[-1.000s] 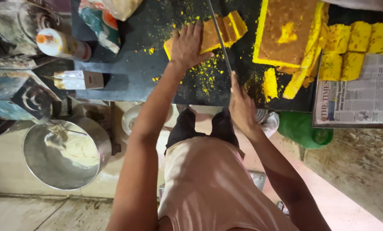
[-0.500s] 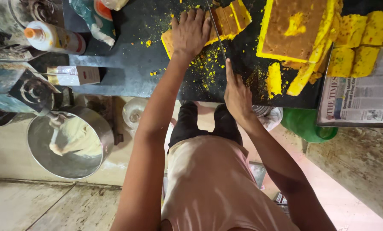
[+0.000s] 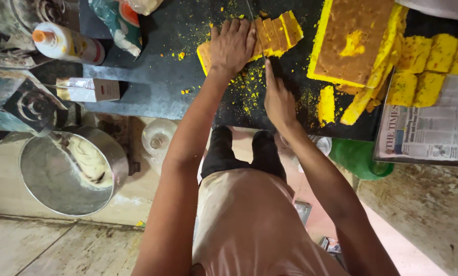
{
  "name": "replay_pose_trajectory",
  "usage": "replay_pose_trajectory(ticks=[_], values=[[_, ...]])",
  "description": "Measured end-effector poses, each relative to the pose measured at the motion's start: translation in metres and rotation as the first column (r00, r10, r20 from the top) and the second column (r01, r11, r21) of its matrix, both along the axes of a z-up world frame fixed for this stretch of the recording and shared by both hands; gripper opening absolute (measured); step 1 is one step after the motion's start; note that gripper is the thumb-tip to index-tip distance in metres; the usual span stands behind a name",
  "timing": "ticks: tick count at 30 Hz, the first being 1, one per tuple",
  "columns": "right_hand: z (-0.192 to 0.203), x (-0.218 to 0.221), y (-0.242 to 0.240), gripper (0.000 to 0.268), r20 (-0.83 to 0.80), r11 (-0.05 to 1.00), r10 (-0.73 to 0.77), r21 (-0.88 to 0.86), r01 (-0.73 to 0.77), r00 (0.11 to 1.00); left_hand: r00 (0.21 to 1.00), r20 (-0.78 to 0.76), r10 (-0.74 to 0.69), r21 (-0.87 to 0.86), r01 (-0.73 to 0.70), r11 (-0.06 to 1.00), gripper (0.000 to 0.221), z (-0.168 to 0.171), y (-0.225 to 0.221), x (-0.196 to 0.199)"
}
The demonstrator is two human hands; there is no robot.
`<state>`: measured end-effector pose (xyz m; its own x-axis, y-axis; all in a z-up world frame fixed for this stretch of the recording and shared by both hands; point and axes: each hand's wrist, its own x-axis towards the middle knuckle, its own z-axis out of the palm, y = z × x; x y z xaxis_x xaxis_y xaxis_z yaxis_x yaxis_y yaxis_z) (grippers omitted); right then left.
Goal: The person slices a large block of yellow sponge cake into rectangular portions using a long knife and then stacks the pieces.
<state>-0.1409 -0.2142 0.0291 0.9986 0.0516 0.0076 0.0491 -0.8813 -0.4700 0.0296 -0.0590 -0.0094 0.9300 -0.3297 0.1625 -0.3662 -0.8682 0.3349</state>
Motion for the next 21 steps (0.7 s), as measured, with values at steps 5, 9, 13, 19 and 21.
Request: replay_pose_trajectory(ticks=[5,9,13,19,21], values=[[0.022,-0.048,-0.001,0.080,0.053,0.997,0.008,0.078,-0.012,0.999,1.000,0.015,-0.004,0.048,0.004,0.999,0.036,0.006,-0.001,-0.002],[0.018,-0.054,0.001,0.085,0.125,0.999,0.024,0.026,-0.027,0.992,1.000,-0.014,0.005,0.036,-0.005,0.999,0.037,0.007,0.000,-0.001],[-0.015,-0.030,-0.003,0.080,-0.064,1.000,0.007,0.021,-0.006,0.998,0.998,-0.069,0.014,0.073,-0.009,0.997,0.038,0.005,-0.003,0.000],[-0.035,-0.125,-0.025,0.066,-0.099,0.991,-0.026,-0.130,0.013,0.995,0.999,-0.038,0.015,0.019,-0.014,1.000,0.039,0.004,-0.002,0.003],[-0.039,-0.140,-0.025,0.071,-0.136,0.993,-0.081,-0.098,0.068,0.987,0.999,-0.033,0.009,0.013,-0.009,1.000,0.039,0.002,-0.002,0.002]])
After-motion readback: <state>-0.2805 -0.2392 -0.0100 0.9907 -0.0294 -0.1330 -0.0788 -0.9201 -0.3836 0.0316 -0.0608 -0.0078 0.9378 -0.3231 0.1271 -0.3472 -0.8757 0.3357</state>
